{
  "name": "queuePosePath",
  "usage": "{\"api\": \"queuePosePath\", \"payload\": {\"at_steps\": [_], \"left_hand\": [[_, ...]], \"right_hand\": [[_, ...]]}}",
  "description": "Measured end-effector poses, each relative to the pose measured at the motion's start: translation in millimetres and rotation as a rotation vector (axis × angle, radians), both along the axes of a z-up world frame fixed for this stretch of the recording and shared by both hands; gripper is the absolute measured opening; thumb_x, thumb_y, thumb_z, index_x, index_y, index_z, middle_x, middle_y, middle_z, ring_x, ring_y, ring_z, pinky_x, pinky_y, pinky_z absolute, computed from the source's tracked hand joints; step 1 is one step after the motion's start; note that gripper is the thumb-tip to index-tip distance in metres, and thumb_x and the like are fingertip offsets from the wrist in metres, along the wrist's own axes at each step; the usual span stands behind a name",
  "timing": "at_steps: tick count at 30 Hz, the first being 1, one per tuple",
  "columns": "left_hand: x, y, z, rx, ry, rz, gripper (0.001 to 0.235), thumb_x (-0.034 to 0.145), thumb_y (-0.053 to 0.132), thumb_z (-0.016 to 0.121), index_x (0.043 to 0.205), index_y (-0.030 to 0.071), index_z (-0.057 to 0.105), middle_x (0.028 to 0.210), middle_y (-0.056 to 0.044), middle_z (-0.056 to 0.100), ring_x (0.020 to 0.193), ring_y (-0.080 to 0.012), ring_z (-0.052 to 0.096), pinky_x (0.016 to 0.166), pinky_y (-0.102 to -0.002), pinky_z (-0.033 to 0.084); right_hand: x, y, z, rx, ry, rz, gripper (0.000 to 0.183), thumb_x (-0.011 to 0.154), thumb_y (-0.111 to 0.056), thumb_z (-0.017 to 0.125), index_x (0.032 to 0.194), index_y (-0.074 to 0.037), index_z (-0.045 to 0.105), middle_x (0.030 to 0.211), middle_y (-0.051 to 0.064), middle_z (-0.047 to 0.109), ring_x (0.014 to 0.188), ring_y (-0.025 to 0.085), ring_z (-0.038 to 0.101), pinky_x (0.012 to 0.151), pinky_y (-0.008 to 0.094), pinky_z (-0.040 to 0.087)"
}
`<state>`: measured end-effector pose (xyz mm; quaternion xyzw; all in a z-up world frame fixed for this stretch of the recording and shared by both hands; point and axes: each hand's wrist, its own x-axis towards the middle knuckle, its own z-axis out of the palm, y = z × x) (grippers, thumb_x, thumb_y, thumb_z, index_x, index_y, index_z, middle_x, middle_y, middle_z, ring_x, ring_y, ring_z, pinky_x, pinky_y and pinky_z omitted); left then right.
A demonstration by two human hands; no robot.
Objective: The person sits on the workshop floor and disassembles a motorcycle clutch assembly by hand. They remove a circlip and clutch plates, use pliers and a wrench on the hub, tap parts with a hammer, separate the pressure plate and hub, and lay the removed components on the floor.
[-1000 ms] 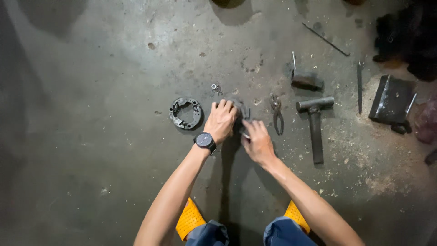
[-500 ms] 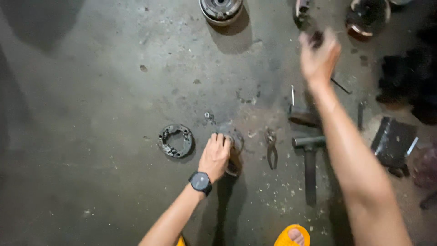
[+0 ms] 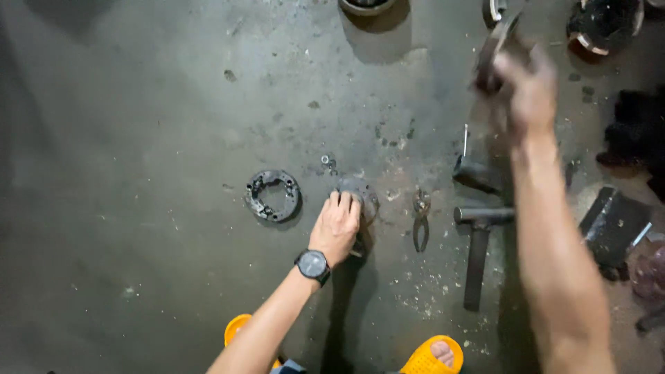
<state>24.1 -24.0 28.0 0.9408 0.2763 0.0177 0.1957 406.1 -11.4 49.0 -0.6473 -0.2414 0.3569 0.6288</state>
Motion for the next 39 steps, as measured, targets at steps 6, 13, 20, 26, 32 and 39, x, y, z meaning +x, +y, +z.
{"api": "queuePosePath", "payload": {"at_steps": [6, 13, 20, 26, 32, 39], "left_hand": [[-7, 2, -17, -0.009, -0.096, -0.033, 0.034, 0.075, 0.003, 0.063, 0.108, -0.004, 0.061, 0.107, -0.02, 0.057, 0.101, -0.0369, 0.055, 0.087, -0.044, 0.05], [-10, 2, -26, -0.028, -0.157, -0.019, 0.021, 0.08, 0.003, 0.062, 0.1, -0.001, 0.062, 0.107, -0.019, 0.058, 0.105, -0.0365, 0.056, 0.089, -0.044, 0.051], [-7, -1, -34, 0.016, -0.233, 0.012, 0.014, 0.08, 0.006, 0.063, 0.093, 0.0, 0.064, 0.104, -0.018, 0.059, 0.101, -0.0352, 0.057, 0.085, -0.044, 0.051], [-7, 2, -31, 0.04, -0.196, -0.017, 0.016, 0.077, 0.004, 0.063, 0.093, 0.0, 0.063, 0.102, -0.017, 0.06, 0.1, -0.0342, 0.058, 0.084, -0.042, 0.051], [-8, 2, -30, 0.027, -0.196, -0.021, 0.018, 0.075, 0.004, 0.063, 0.093, 0.0, 0.063, 0.103, -0.018, 0.06, 0.101, -0.0348, 0.058, 0.084, -0.043, 0.051], [-8, 1, -28, 0.02, -0.169, -0.008, 0.014, 0.081, 0.005, 0.062, 0.095, 0.001, 0.063, 0.104, -0.018, 0.059, 0.101, -0.0358, 0.057, 0.085, -0.044, 0.05]], "right_hand": [[-155, -98, 13, -0.298, -0.441, 0.139, 0.046, 0.086, -0.008, 0.08, 0.128, -0.003, 0.064, 0.111, 0.008, 0.069, 0.098, 0.021, 0.068, 0.086, 0.037, 0.06], [-236, -128, 5, -0.275, -0.883, 0.276, 0.054, 0.08, -0.005, 0.081, 0.131, -0.002, 0.065, 0.107, 0.02, 0.063, 0.097, 0.038, 0.065, 0.084, 0.044, 0.054], [-249, -124, 6, -0.243, -0.991, 0.355, 0.054, 0.08, -0.007, 0.081, 0.131, -0.003, 0.063, 0.11, 0.019, 0.063, 0.101, 0.039, 0.062, 0.087, 0.045, 0.052], [-252, -119, 7, -0.318, -1.041, 0.387, 0.054, 0.08, -0.01, 0.081, 0.131, -0.004, 0.063, 0.105, 0.019, 0.061, 0.097, 0.039, 0.06, 0.084, 0.046, 0.052], [-252, -122, 3, -0.341, -1.052, 0.38, 0.053, 0.081, -0.011, 0.08, 0.13, -0.005, 0.063, 0.106, 0.017, 0.061, 0.099, 0.038, 0.06, 0.085, 0.046, 0.052], [-246, -115, 9, -0.398, -1.043, 0.433, 0.05, 0.082, -0.015, 0.08, 0.129, -0.005, 0.065, 0.107, 0.019, 0.061, 0.101, 0.039, 0.06, 0.084, 0.047, 0.052]]}}
